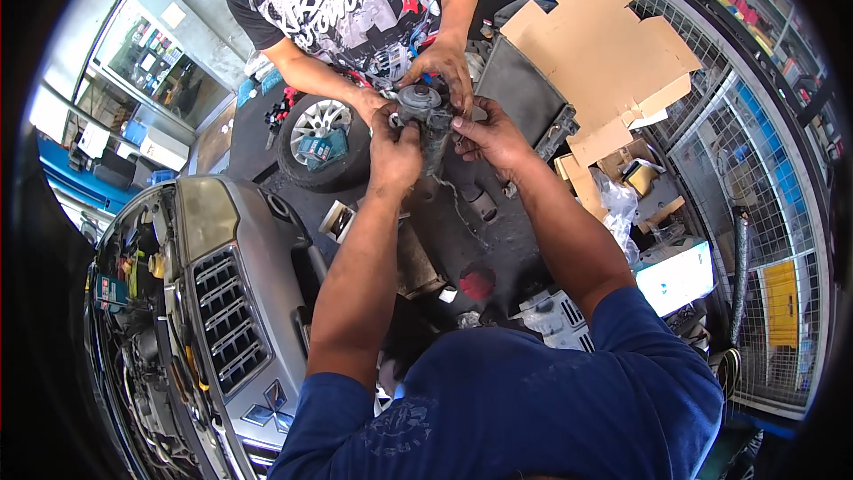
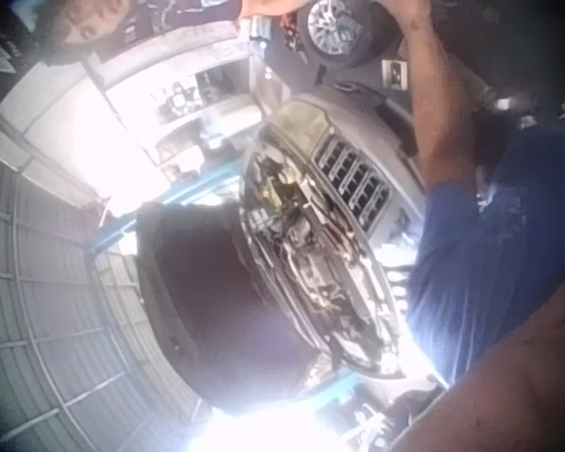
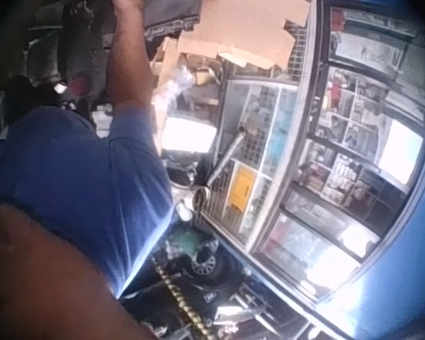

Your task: Cleaning and assembling automotive engine components including a turbocharger housing.

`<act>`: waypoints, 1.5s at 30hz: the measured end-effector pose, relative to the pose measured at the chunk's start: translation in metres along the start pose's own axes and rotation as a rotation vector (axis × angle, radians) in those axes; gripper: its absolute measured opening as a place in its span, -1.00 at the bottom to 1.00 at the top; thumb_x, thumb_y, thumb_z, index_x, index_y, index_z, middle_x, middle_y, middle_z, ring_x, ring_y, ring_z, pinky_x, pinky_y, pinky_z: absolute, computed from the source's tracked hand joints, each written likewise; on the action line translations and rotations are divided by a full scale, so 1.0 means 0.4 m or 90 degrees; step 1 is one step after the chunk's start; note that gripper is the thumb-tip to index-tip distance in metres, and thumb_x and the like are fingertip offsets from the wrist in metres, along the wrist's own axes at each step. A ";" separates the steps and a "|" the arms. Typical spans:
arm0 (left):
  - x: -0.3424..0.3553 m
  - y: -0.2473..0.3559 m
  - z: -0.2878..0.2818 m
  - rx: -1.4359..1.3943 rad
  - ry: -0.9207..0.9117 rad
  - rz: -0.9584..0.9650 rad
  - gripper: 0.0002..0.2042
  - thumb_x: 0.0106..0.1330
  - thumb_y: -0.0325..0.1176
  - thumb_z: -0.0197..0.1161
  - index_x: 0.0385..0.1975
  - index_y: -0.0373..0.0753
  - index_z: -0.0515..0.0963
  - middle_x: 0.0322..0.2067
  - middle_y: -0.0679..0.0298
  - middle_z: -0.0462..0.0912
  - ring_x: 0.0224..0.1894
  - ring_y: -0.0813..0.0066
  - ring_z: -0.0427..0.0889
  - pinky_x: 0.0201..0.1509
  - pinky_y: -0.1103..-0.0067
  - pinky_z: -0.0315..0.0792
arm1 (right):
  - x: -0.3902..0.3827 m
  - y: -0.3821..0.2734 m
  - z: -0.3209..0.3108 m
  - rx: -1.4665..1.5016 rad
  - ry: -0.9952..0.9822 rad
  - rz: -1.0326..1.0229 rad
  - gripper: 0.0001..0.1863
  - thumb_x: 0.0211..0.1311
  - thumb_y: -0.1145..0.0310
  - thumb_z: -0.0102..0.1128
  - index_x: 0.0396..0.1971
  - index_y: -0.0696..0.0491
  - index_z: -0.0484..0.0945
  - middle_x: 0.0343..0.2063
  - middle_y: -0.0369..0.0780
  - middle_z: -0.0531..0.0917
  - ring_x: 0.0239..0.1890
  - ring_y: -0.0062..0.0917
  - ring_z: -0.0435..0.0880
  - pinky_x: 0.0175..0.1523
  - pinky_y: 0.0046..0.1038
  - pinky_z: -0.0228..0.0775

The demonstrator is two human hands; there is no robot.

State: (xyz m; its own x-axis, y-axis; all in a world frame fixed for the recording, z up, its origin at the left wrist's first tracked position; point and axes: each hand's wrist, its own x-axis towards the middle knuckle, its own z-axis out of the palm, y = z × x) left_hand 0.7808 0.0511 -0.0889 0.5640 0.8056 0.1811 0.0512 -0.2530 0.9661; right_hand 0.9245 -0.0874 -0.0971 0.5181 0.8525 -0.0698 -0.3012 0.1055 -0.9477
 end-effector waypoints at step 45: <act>0.200 0.012 0.281 0.536 -0.314 0.247 -0.37 0.23 0.25 0.32 -0.08 -0.29 0.68 -0.15 0.00 0.75 -0.02 0.08 0.71 0.11 0.32 0.50 | -0.311 0.211 -0.569 -0.166 0.283 0.095 -0.23 0.31 -0.14 0.29 0.23 0.22 0.45 -0.03 -0.11 0.69 -0.20 -0.45 0.67 -0.18 -0.40 0.53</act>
State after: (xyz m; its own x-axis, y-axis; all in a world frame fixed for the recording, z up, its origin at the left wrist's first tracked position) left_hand 0.9189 0.0540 -0.0904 0.9282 0.3296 0.1727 0.2448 -0.8903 0.3840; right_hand 1.0170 -0.3012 -0.2393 0.7906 0.5439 -0.2814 -0.2178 -0.1798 -0.9593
